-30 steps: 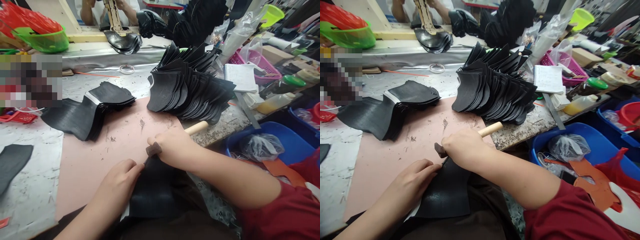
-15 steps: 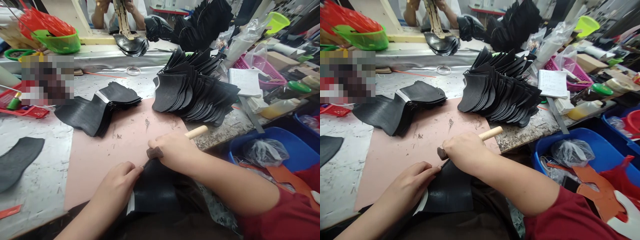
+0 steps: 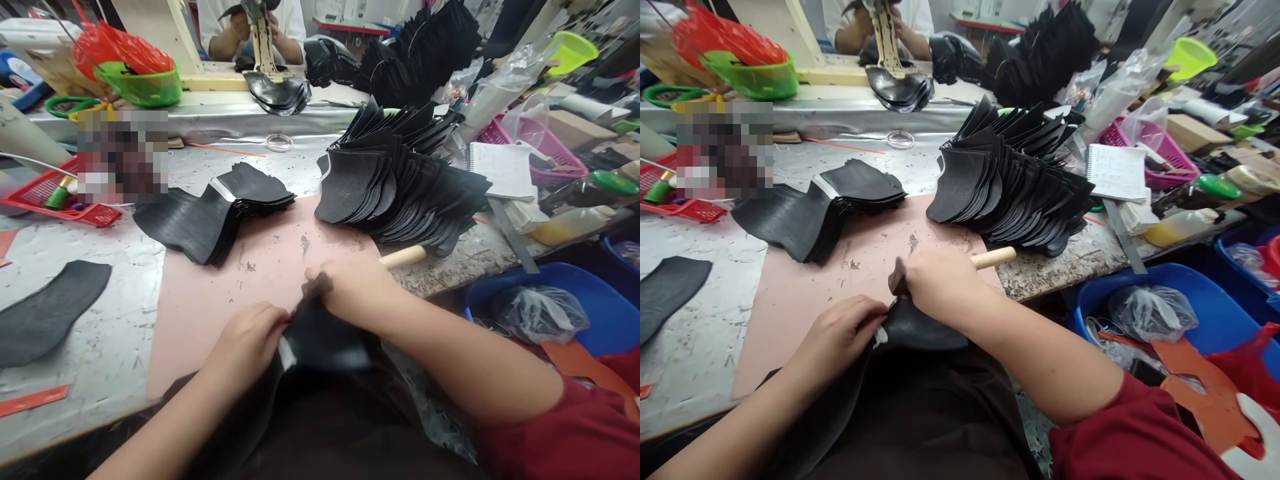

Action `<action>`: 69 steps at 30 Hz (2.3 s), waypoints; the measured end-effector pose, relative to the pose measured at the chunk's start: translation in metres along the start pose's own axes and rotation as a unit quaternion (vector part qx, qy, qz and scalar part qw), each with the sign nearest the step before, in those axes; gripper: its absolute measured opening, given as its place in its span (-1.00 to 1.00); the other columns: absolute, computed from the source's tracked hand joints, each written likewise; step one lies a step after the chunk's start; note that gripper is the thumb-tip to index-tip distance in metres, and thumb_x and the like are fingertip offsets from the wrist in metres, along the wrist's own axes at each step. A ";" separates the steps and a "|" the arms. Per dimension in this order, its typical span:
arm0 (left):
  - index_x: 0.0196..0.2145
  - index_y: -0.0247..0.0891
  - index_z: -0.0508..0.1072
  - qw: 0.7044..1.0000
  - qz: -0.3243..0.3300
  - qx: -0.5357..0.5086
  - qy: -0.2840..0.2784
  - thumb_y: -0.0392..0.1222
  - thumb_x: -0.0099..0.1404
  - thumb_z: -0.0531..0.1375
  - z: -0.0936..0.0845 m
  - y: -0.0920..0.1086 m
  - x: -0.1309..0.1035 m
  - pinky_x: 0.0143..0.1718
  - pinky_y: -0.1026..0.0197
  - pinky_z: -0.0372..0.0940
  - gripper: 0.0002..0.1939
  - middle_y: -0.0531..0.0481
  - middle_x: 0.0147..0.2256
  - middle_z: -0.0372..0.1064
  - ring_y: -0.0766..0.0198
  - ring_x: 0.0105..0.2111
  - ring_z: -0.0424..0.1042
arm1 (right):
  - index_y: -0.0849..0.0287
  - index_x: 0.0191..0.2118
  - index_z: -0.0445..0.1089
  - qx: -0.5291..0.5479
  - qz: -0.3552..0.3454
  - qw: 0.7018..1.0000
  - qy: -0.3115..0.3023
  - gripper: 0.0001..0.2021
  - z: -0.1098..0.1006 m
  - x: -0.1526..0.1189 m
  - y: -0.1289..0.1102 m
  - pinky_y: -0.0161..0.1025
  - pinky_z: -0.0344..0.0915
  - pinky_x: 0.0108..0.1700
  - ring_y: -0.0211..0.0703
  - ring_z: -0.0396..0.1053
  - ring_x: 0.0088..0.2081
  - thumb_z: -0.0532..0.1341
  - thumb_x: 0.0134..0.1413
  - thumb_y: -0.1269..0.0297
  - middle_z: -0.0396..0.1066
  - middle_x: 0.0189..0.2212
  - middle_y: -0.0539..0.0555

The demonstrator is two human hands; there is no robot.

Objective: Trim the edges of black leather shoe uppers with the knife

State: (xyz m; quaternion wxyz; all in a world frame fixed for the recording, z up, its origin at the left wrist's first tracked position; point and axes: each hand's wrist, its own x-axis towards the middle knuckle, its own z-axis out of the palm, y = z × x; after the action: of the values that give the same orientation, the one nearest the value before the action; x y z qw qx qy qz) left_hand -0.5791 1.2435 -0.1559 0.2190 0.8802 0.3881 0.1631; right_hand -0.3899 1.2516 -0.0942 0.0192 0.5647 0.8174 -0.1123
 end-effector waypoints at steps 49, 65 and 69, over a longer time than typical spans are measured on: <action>-0.29 -0.22 0.39 0.994 0.049 0.090 0.032 -0.33 0.28 -0.06 -0.006 -0.012 -0.030 -0.32 0.15 0.17 -0.76 -0.03 -0.39 0.32 0.21 -0.34 0.26 | 0.17 -0.39 0.40 -0.012 -0.010 0.998 -0.067 -0.83 -0.006 0.010 -0.029 -0.31 -0.06 -0.53 -0.20 0.29 -0.51 0.07 -0.10 0.40 0.40 -0.53 0.06; -0.29 -0.18 0.41 1.000 -0.011 0.019 -0.002 -0.29 0.27 -0.07 -0.012 -0.015 -0.036 -0.29 0.17 0.18 -0.75 -0.01 -0.36 0.30 0.24 -0.34 0.25 | 0.14 -0.42 0.37 -0.008 -0.042 0.998 -0.048 -0.83 -0.010 0.009 -0.043 -0.31 -0.14 -0.53 -0.26 0.24 -0.54 0.04 -0.05 0.43 0.37 -0.59 0.00; -0.32 -0.20 0.41 1.000 -0.010 -0.001 -0.004 -0.29 0.26 -0.06 -0.012 -0.017 -0.041 -0.30 0.18 0.19 -0.75 -0.01 -0.38 0.32 0.25 -0.35 0.26 | 0.12 -0.34 0.37 0.022 -0.025 0.998 -0.055 -0.81 -0.010 0.009 -0.044 -0.31 -0.10 -0.51 -0.29 0.26 -0.52 0.03 -0.01 0.42 0.40 -0.52 -0.02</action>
State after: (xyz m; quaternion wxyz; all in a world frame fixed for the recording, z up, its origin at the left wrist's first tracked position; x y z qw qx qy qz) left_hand -0.6215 1.2264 -0.1591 0.2234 0.8769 0.3953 0.1577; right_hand -0.4333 1.2464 -0.0791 0.0487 0.5374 0.8262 -0.1620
